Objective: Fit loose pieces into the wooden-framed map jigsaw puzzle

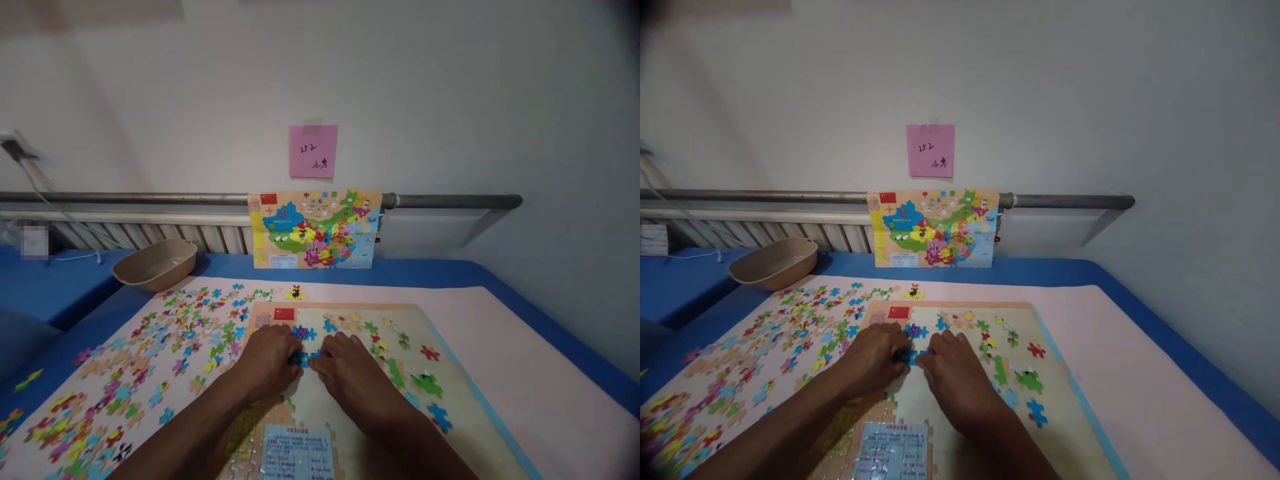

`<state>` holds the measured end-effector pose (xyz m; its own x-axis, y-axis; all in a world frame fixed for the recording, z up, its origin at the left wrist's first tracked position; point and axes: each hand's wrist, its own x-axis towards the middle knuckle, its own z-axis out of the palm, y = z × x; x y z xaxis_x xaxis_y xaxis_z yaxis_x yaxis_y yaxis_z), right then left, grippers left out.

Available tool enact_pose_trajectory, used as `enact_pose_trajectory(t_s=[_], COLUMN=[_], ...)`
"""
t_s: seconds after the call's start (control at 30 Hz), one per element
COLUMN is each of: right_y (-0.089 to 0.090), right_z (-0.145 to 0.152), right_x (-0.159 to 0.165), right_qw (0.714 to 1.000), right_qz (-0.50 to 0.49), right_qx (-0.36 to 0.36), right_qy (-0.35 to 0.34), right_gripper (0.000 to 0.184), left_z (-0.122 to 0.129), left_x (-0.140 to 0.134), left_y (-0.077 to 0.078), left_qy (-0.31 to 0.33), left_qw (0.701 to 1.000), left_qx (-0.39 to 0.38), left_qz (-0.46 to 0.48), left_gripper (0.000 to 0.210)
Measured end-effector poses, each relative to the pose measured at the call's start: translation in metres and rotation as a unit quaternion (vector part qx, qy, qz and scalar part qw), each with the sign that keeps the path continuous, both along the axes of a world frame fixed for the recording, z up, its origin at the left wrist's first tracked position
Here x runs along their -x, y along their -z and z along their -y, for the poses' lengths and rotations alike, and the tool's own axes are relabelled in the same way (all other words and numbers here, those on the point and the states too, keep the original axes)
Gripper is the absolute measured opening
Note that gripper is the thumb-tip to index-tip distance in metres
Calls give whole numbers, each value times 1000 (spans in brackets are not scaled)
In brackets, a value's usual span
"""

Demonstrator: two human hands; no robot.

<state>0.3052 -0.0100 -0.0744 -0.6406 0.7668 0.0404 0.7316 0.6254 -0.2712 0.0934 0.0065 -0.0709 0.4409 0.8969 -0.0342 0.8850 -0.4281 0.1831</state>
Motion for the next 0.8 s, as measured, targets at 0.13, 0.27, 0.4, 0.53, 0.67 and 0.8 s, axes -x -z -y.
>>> enact_pose_trajectory(t_s=[0.13,0.27,0.4,0.53,0.67,0.8], right_y=[0,-1,0,1,1,3], right_z=[0,0,0,0,1,1], right_x=[0,0,1,2,2,1], right_qw=[1000,1000,1000,1000,1000,1000], right_qz=[5,-3,-3,-13,-26,-31], right_qx=[1,-2,3,-5,-4,-5], right_qy=[3,3,4,4,2,2], right_gripper=[14,13,15,14,14,15], left_z=[-1,0,-1,-1,1,1], left_x=[0,0,-1,-2,-3,-2], left_y=[0,-2,-3,-4,-6,-6], left_qy=[7,8,9,16,17,21], left_qw=[1000,1000,1000,1000,1000,999], left_qx=[2,1,4,3,-4,-11], left_qz=[4,11,14,14,16,21], left_gripper=[5,6,6,4,5,9])
